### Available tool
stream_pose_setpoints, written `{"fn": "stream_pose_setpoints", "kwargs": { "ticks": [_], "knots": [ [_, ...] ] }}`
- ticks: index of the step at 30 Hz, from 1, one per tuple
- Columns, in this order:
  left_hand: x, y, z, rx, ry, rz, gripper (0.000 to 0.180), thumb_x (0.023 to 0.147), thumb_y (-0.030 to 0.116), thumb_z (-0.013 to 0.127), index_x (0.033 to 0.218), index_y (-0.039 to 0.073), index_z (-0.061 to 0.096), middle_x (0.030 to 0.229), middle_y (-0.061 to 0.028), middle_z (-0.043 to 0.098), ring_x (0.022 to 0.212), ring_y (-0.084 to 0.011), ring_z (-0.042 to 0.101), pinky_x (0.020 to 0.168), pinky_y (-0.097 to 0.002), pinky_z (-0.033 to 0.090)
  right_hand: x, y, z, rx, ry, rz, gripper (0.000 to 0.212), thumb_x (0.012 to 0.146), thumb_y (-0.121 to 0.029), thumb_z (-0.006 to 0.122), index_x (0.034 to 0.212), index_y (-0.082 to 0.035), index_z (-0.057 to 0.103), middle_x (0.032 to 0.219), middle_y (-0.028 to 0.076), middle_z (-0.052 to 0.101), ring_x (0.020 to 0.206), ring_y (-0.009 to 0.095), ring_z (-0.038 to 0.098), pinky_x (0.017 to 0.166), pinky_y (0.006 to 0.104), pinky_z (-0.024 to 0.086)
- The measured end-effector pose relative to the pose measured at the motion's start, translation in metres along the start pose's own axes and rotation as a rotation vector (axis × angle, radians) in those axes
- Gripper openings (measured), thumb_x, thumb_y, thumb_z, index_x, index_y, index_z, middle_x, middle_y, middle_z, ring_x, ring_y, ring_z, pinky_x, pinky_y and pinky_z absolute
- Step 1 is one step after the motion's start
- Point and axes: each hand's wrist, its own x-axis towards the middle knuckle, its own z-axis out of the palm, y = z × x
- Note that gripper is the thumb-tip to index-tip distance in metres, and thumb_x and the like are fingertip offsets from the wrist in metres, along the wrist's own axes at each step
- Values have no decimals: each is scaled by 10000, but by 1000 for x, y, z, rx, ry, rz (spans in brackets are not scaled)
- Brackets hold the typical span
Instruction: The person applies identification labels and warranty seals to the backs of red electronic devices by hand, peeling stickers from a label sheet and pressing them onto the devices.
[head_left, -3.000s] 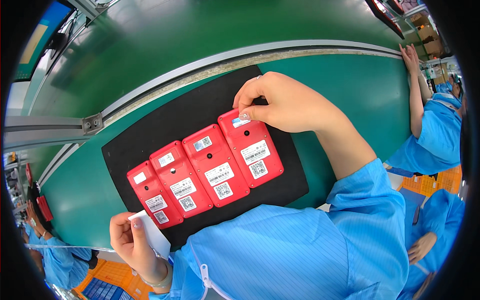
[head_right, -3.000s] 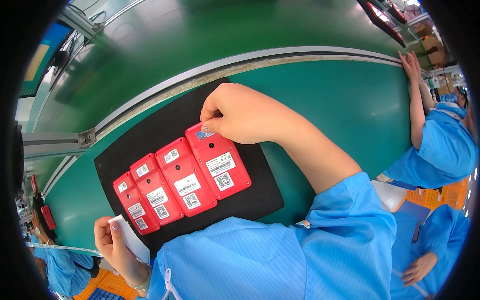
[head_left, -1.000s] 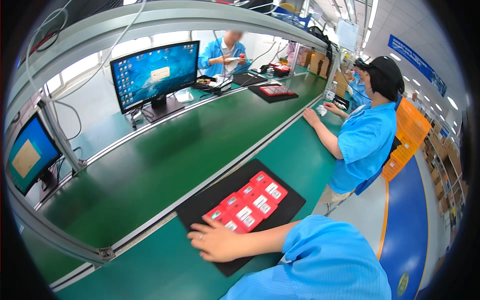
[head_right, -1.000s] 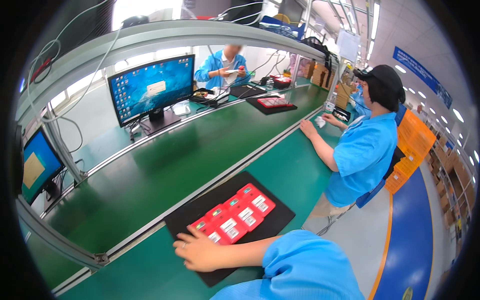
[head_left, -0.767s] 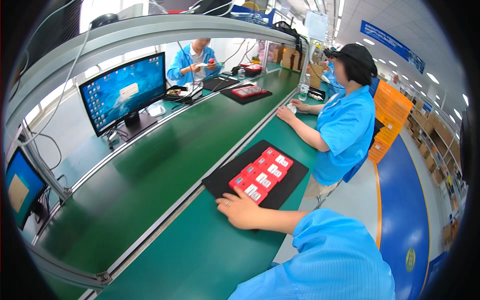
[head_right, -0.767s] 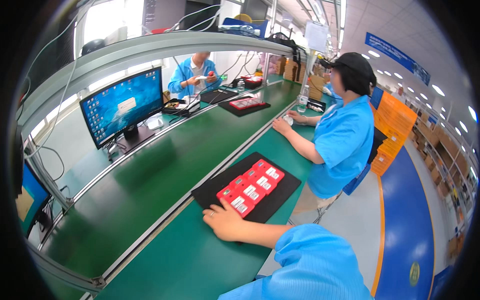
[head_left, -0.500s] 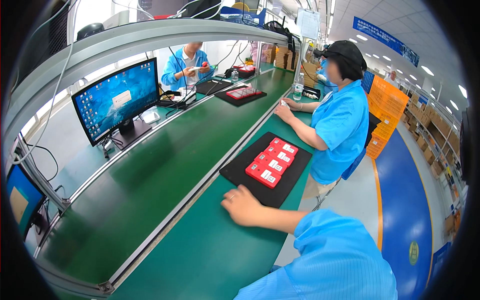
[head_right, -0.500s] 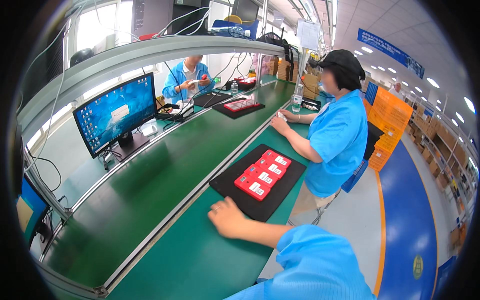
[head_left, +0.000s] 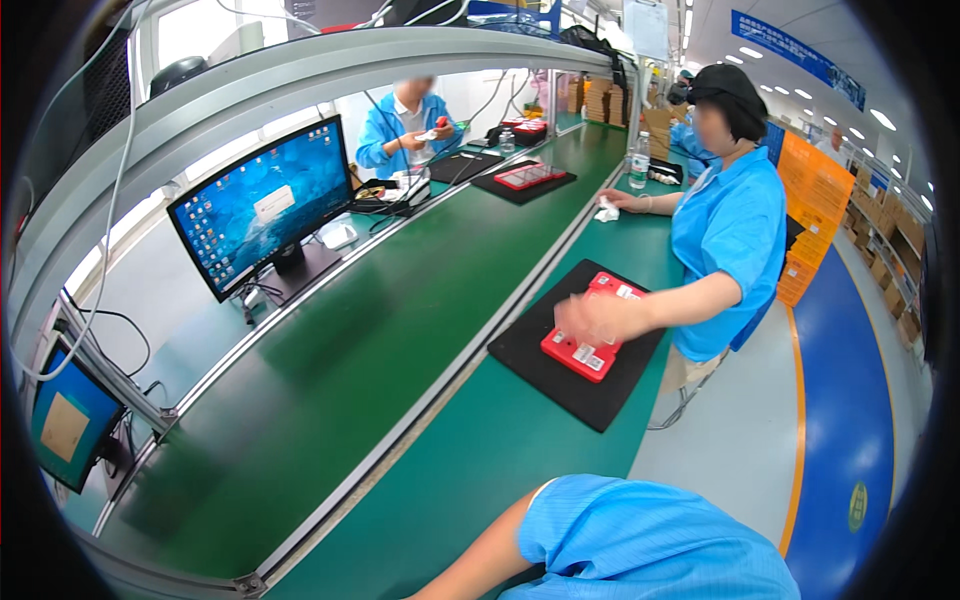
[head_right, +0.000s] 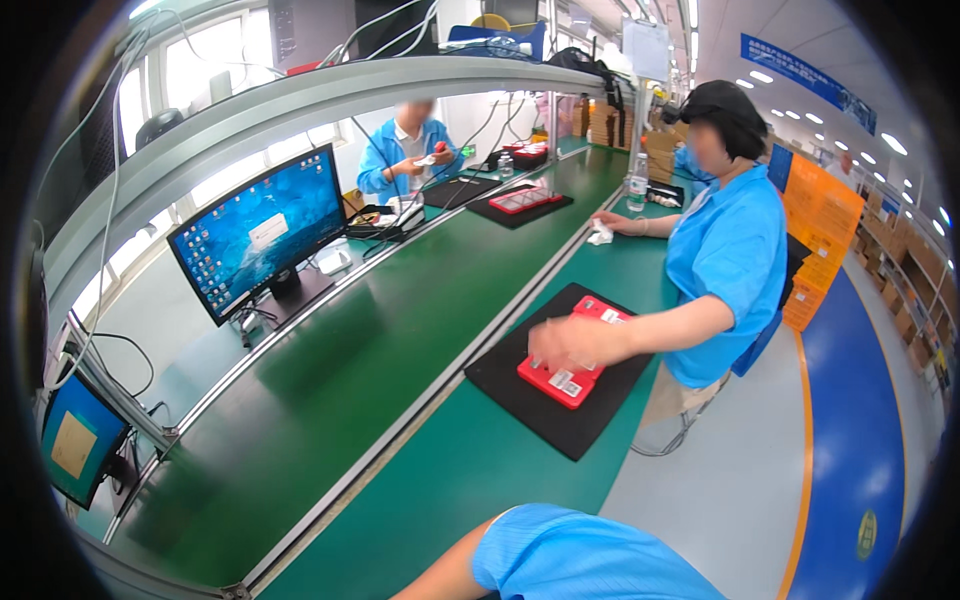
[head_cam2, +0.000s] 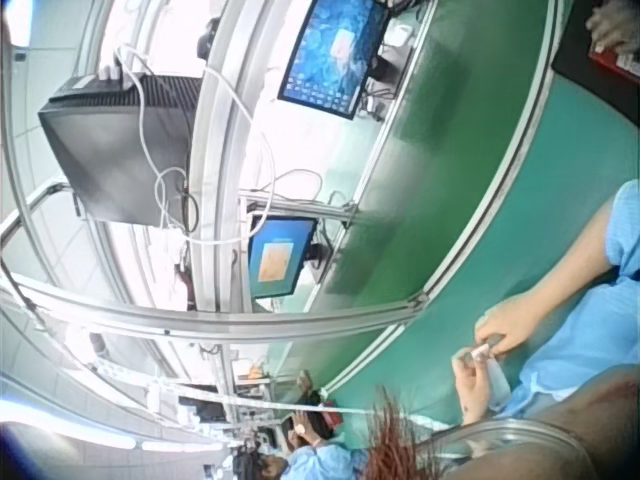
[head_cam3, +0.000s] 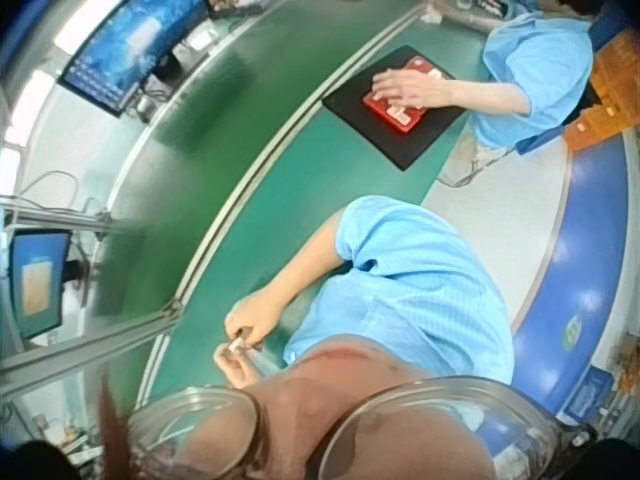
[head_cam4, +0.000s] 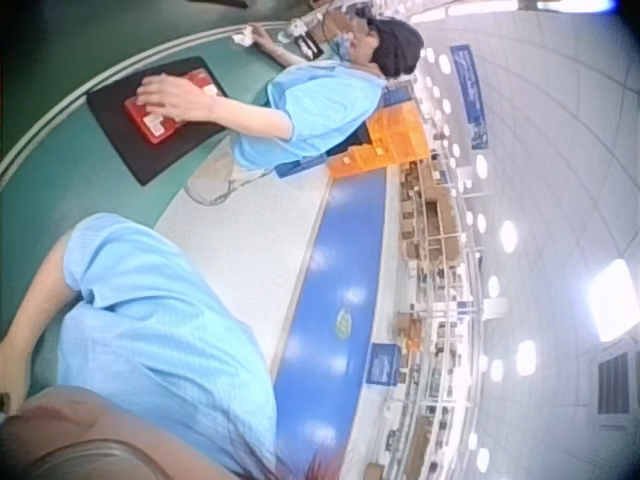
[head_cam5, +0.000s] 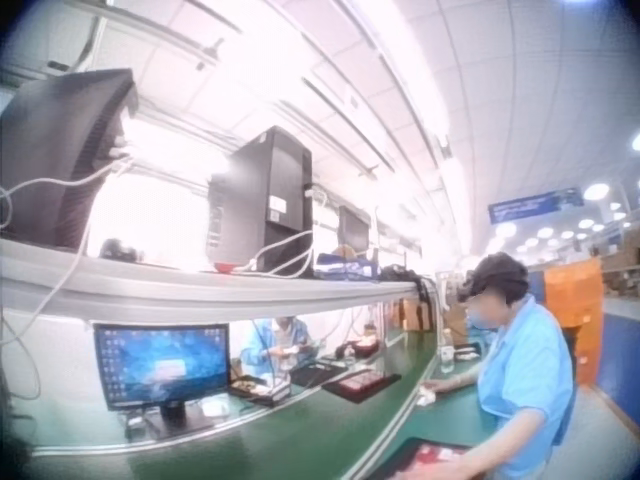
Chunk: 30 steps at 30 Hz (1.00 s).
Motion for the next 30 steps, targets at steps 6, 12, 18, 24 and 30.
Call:
{"fn": "stream_pose_setpoints", "kwargs": {
  "ticks": [6,12,18,24,30],
  "knots": [
    [7,26,15,-28,-199,-201,536,931,76,469,1393,67,197,936,-123,579,709,-159,565,700,-262,476,-13,27,-3,30,-11,169,224,780,-235,647,774,-15,604,755,147,616,671,260,602,582,353,471],
    [36,24,-1,-63,-438,-260,194,940,41,421,1107,12,515,918,-105,566,767,-163,560,736,-278,455,-2,27,-24,83,-40,349,202,777,-214,632,812,-15,622,726,126,632,674,237,608,597,342,478],
    [83,19,-6,7,-599,-135,166,889,-31,432,860,-1,593,819,-80,581,722,-145,543,685,-245,431,0,31,-31,-66,210,435,219,784,-217,624,863,-12,614,766,139,630,717,275,620,644,370,487],
    [124,-29,-11,28,-717,-241,150,873,12,434,925,-10,572,781,-56,600,672,-119,577,615,-241,458,6,-57,-65,-335,376,-76,289,832,-85,581,1108,-22,522,1118,157,512,997,314,524,829,377,443],
    [137,-19,-11,-331,-771,-310,175,895,32,412,937,-7,578,825,-58,590,712,-132,594,676,-257,496,-44,-192,-67,-808,576,-537,92,759,-196,602,818,-125,603,1036,12,595,1009,243,526,816,433,401]
  ]
}}
